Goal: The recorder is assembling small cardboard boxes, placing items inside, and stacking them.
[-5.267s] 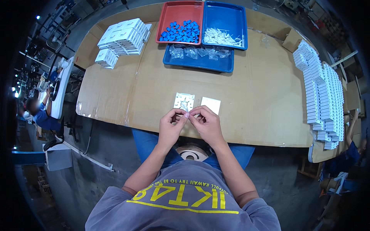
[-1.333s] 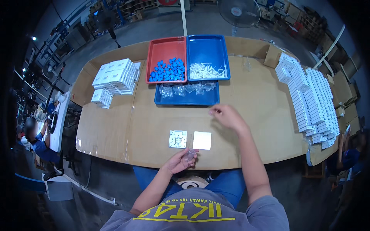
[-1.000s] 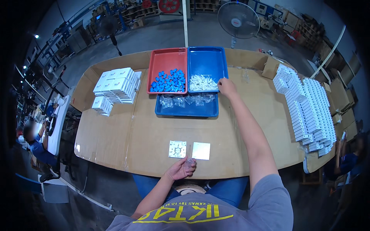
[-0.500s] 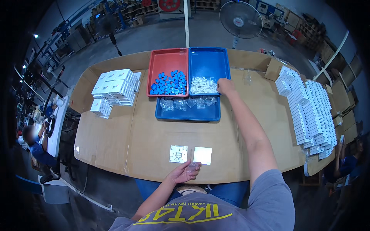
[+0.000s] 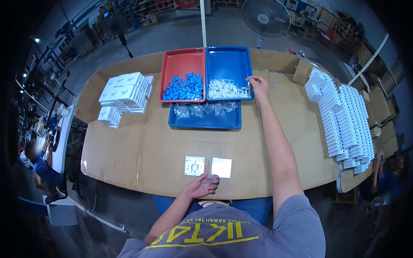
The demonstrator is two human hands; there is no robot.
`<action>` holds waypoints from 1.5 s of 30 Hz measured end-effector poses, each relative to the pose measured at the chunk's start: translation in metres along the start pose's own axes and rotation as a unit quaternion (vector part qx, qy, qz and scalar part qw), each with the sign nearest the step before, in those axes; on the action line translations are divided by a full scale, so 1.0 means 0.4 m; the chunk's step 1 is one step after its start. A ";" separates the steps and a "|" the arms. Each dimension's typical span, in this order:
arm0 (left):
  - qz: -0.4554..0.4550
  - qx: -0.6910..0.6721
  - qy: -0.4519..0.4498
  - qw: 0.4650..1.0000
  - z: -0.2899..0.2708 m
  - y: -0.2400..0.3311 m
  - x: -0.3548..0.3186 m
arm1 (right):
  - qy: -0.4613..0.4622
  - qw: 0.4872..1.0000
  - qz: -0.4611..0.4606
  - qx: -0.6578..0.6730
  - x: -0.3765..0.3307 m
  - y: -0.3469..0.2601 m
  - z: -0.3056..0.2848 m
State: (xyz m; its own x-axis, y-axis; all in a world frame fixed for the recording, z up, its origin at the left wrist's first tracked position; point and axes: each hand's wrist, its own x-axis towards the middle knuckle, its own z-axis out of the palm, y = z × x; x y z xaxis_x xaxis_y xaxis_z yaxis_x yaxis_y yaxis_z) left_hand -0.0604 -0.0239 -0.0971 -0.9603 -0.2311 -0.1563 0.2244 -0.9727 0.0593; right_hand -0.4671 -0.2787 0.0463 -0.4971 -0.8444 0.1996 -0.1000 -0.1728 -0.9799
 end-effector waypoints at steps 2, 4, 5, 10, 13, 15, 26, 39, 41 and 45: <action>-0.012 -0.049 0.039 0.998 -0.016 0.002 -0.003 | -0.008 0.998 0.050 0.043 -0.098 -0.051 0.009; 0.008 0.016 0.029 0.999 -0.012 0.006 0.004 | -0.052 0.995 0.076 0.043 -0.232 -0.065 0.006; -0.006 -0.010 0.090 0.996 0.004 0.014 0.011 | -0.088 0.992 0.080 0.052 -0.308 -0.067 0.004; 0.027 0.050 0.011 0.998 -0.002 0.018 0.017 | -0.178 0.961 0.205 0.049 -0.692 -0.042 0.039; 0.036 0.104 0.056 0.992 0.010 0.006 0.003 | -0.231 0.942 0.241 0.045 -0.812 -0.056 0.040; 0.039 0.102 0.072 0.991 0.017 0.000 -0.001 | -0.264 0.928 0.261 0.036 -0.836 -0.077 0.034; 0.042 0.103 0.046 0.993 0.013 0.001 0.005 | -0.486 0.857 0.069 -0.154 -0.785 -0.133 0.057; 0.066 0.091 0.029 0.993 0.002 -0.006 0.009 | -0.554 0.807 0.050 -0.197 -0.812 -0.087 0.097; 0.067 0.090 0.033 0.993 0.000 -0.007 0.008 | -0.574 0.783 0.112 -0.211 -0.813 -0.098 0.107; 0.069 0.096 0.019 0.993 -0.007 -0.006 0.010 | -0.556 0.791 0.142 -0.214 -0.815 -0.111 0.112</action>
State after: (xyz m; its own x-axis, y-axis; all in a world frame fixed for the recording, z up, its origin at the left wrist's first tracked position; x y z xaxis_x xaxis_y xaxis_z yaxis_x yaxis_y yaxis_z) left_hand -0.0641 -0.0226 -0.1007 -0.9150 -0.3654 -0.1711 0.3136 -0.9109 0.2682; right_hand -0.2620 -0.0183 0.0248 0.4884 -0.7835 -0.3841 -0.5209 0.0913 -0.8487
